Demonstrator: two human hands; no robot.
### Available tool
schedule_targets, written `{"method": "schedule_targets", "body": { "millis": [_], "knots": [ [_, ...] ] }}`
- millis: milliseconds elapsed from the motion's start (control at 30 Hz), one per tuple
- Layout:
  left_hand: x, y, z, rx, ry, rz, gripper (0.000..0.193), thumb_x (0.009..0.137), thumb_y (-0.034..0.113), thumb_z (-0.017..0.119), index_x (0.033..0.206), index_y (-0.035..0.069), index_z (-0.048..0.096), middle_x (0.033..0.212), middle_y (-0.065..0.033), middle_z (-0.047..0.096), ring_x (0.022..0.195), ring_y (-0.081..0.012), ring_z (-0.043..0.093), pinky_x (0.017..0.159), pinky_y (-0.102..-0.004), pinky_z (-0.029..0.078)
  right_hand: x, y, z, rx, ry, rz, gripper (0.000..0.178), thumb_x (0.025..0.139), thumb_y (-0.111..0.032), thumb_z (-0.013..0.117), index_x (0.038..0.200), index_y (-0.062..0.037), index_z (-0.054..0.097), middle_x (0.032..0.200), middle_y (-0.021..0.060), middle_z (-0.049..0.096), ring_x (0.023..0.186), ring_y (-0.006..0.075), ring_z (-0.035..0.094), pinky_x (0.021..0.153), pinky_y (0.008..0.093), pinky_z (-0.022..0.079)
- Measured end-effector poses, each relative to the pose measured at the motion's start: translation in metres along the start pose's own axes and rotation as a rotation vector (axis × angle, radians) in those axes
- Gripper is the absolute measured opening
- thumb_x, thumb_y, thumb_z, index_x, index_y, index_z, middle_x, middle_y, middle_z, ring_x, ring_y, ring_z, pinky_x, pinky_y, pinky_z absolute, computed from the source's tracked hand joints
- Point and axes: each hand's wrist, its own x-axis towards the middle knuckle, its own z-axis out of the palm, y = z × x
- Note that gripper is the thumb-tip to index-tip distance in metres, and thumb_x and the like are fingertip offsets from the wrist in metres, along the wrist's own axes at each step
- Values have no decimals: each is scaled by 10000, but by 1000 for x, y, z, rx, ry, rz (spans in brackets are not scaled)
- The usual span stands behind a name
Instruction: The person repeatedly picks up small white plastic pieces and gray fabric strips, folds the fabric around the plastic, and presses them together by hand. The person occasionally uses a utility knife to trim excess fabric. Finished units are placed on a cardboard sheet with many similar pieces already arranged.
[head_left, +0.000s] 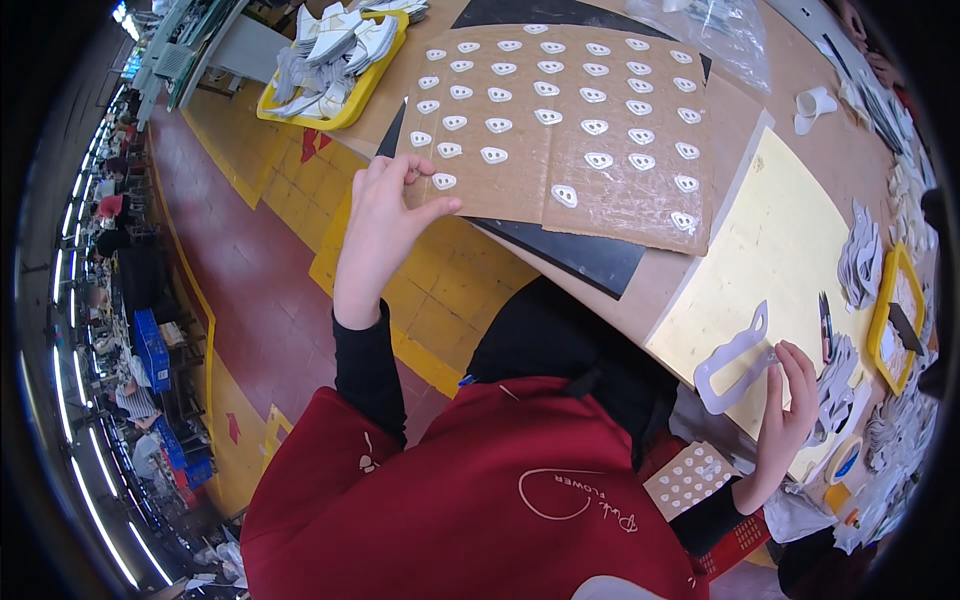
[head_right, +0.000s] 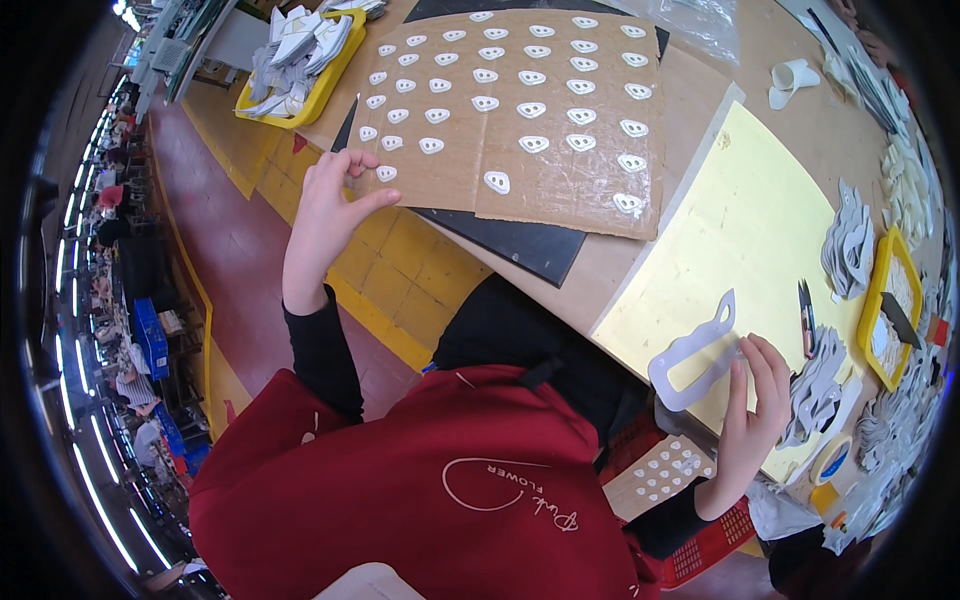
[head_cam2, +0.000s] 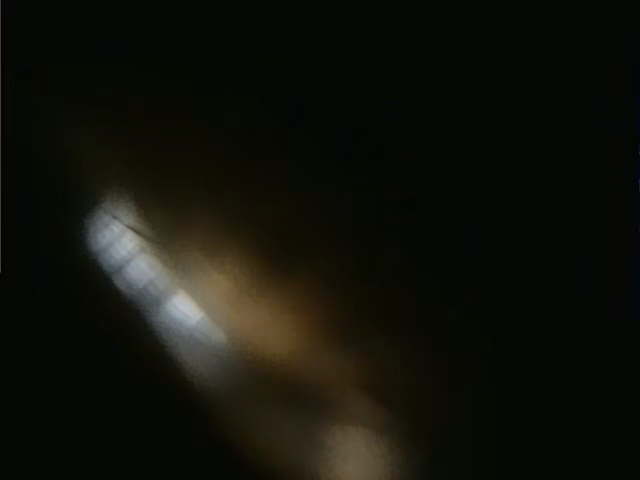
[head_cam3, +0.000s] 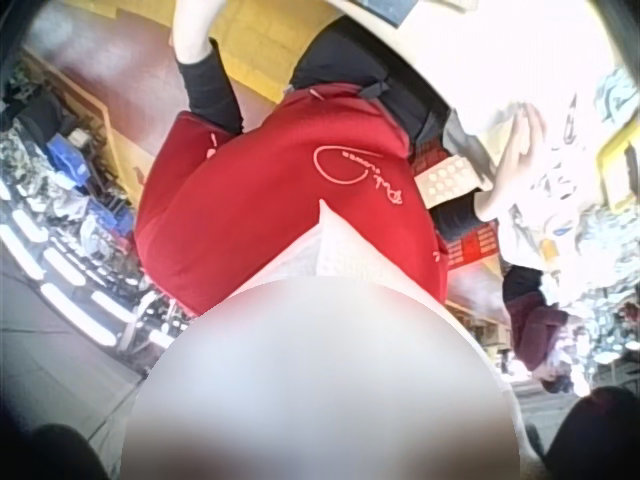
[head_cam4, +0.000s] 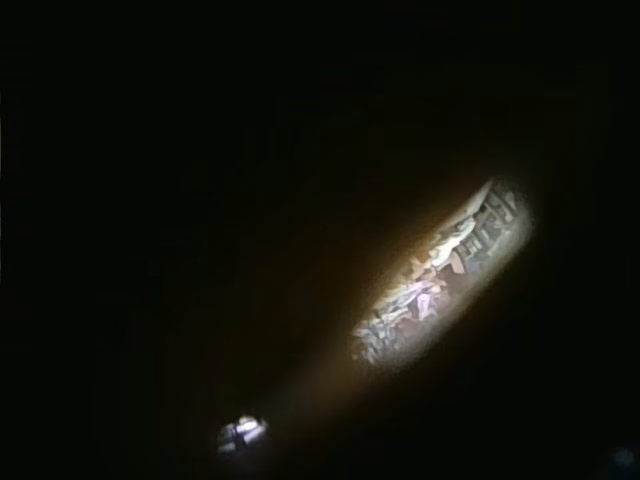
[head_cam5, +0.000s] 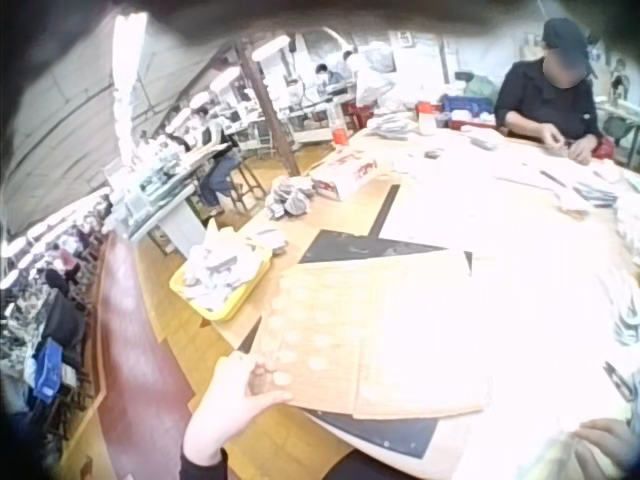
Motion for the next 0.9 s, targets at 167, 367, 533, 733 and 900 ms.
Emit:
{"method": "schedule_targets", "body": {
  "millis": [167,367,533,733,900],
  "knots": [
    [3,-5,0,-9,-42,5,381,769,256,837,1045,63,657,979,-95,561,1005,-282,495,902,-392,439,-2,-4,3,42,-17,10,217,952,-48,625,1145,22,695,1193,149,681,1098,290,658,958,355,492],
    [3,1,0,23,-14,-16,371,758,250,839,1029,61,670,970,-92,575,992,-281,504,886,-391,437,3,-20,11,111,-49,1,211,943,-35,630,1134,30,693,1188,154,678,1096,298,657,952,351,490],
    [3,9,-2,151,51,40,333,747,244,842,985,69,688,964,-88,595,999,-285,528,899,-405,426,5,-27,15,151,-74,-30,209,931,-21,635,1123,36,692,1186,160,674,1095,301,654,950,351,490],
    [0,10,2,151,88,16,300,738,223,845,958,80,698,973,-85,611,980,-284,550,895,-414,427,2,-25,15,151,-73,-21,216,923,-12,635,1125,38,692,1182,159,675,1096,301,652,952,352,489],
    [3,3,-1,99,11,10,317,731,245,847,951,79,690,957,-85,605,986,-292,553,894,-412,433,0,-24,15,158,-78,-6,218,921,-11,637,1126,39,692,1180,156,676,1088,302,654,946,354,491]
  ]
}}
